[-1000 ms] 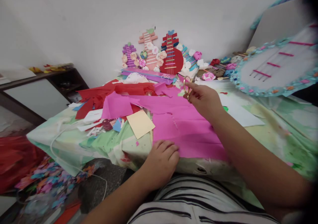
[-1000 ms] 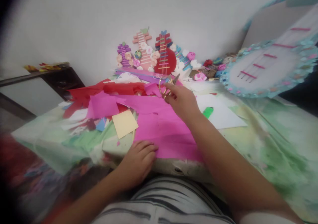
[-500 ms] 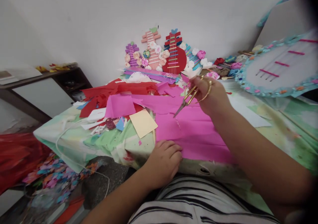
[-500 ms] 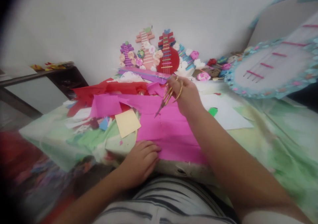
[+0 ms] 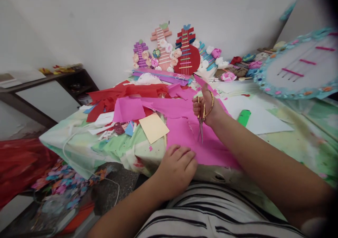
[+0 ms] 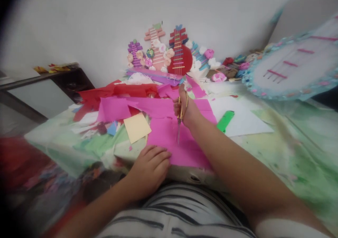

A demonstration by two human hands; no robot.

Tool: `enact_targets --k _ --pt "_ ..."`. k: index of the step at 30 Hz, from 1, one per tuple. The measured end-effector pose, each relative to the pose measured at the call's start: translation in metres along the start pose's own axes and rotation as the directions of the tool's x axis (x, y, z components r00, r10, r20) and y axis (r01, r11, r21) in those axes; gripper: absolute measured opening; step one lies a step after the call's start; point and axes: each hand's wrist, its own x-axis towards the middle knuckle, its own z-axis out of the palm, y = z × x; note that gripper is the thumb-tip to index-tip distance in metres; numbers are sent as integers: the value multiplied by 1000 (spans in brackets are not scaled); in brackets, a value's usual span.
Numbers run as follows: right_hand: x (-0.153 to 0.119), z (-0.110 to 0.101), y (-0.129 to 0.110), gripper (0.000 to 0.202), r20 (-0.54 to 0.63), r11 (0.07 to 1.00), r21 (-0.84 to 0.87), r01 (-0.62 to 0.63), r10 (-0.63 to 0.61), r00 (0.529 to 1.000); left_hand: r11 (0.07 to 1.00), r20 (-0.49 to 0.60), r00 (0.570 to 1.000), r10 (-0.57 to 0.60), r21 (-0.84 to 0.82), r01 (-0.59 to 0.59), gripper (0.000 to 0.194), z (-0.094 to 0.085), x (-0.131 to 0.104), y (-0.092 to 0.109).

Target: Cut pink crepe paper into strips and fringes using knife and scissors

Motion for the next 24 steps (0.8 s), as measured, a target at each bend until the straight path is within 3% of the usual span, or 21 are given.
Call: enact_targets --k 8,16,24 --pt "20 -4 17 52 -36 999 -36 -26 25 999 1000 -27 1000 5 27 -4 15 0 -2 4" --pt "21 -4 20 52 -32 995 -53 -79 77 997 999 -51 999 3 44 -1 14 1 -1 6" --pt "7 4 26 51 -87 967 -232 -106 88 992 999 -31 999 -6 40 7 13 2 -2 6"
